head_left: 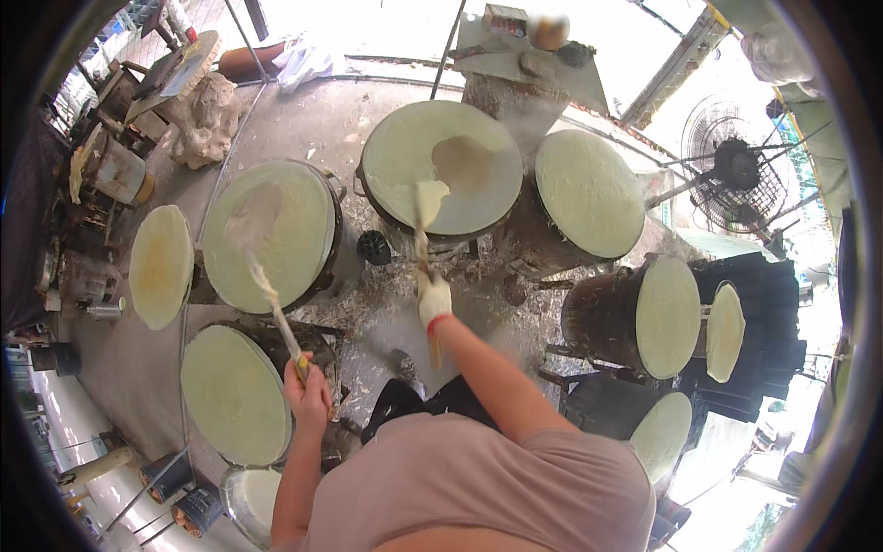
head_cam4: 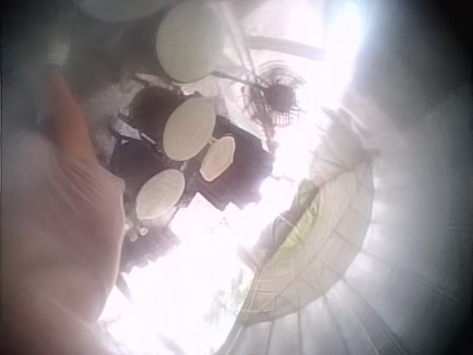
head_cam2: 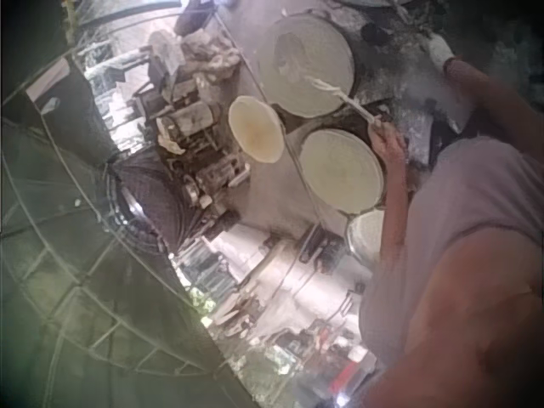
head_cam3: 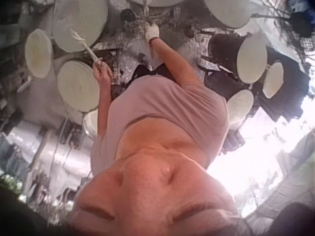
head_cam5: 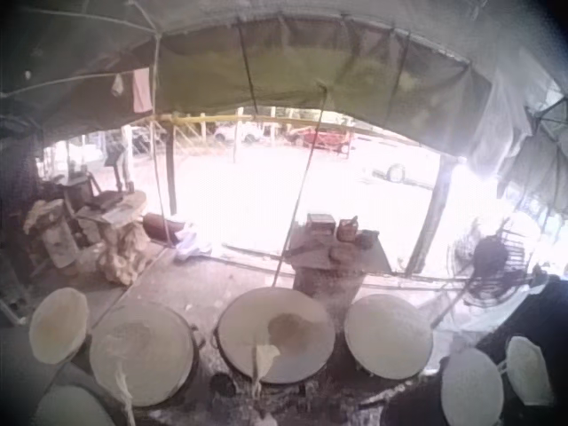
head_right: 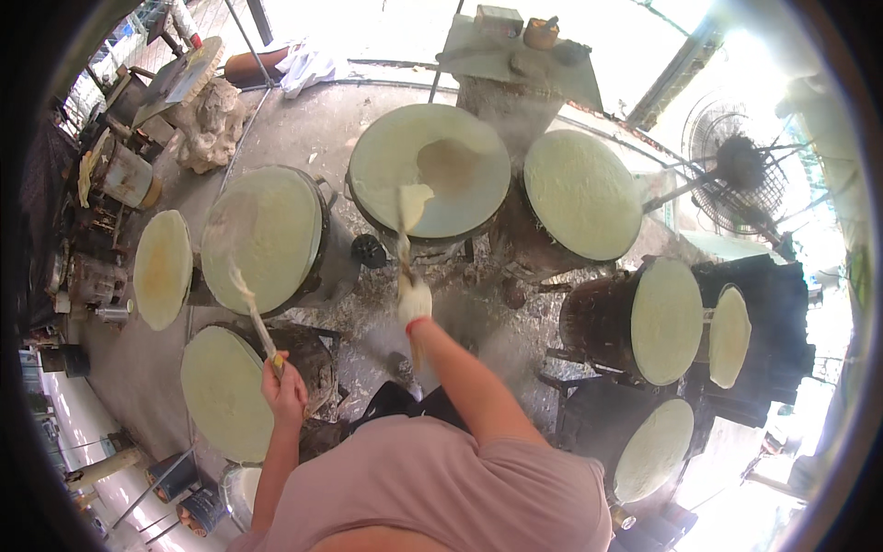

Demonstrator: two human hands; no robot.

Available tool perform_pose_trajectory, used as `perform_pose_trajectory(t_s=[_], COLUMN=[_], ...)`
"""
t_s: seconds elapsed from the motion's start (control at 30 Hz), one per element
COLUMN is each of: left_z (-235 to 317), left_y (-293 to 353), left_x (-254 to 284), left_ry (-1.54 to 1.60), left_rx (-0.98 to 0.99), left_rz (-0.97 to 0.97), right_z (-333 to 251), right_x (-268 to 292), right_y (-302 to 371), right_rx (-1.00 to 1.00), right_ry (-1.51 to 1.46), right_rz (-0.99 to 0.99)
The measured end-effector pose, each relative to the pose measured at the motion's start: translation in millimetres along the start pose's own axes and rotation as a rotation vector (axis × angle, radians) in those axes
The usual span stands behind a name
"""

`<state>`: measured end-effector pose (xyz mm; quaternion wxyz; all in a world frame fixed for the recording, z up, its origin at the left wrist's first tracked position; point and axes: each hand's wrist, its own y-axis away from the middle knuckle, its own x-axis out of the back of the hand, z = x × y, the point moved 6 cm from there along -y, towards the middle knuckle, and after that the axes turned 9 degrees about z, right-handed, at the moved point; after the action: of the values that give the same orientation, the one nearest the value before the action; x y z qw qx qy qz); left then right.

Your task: The person scoops batter from a large metal bowl and pours it onto several hot, round griddles. They use a wooden stick to spread the batter into thin, circular crepes and flip them as they cook.

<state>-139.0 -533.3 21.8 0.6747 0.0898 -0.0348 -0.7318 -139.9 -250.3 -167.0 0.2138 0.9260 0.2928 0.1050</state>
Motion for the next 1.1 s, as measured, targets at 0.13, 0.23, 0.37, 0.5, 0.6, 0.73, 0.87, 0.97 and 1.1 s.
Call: perform_pose_trajectory(t_s=[0.13,0.23,0.37,0.5,0.6,0.73,0.87,0.97,1.1], left_z=[-7,-9,-4,-9,-12,-13,-17,-19,-24], left_y=[4,7,12,15,20,26,37,48,59], left_x=[31,41,29,15,-2,-31,-67,-105,-169], left_ry=[0.144,0.224,0.311,0.359,0.36,0.378,0.439,0.49,0.589], left_rx=[0.128,0.221,0.295,0.335,0.363,0.401,0.425,0.435,0.458], left_rz=[0.005,0.001,-0.054,-0.128,-0.211,-0.216,-0.226,-0.259,-0.333], right_z=[15,-4,11,-4,22,0,20,-28,-55], right_x=[-38,-38,8,15,59,64,103,158,184], right_y=[30,7,-11,5,-32,-60,-47,-80,-123], right_rx=[0.088,0.109,-0.016,0.141,0.233,0.014,0.093,0.166,0.38], right_ry=[0.279,0.479,0.217,0.426,0.374,0.03,0.344,0.35,0.707], right_rz=[0.257,0.086,0.301,0.255,0.256,0.08,-0.208,-0.053,-0.092])
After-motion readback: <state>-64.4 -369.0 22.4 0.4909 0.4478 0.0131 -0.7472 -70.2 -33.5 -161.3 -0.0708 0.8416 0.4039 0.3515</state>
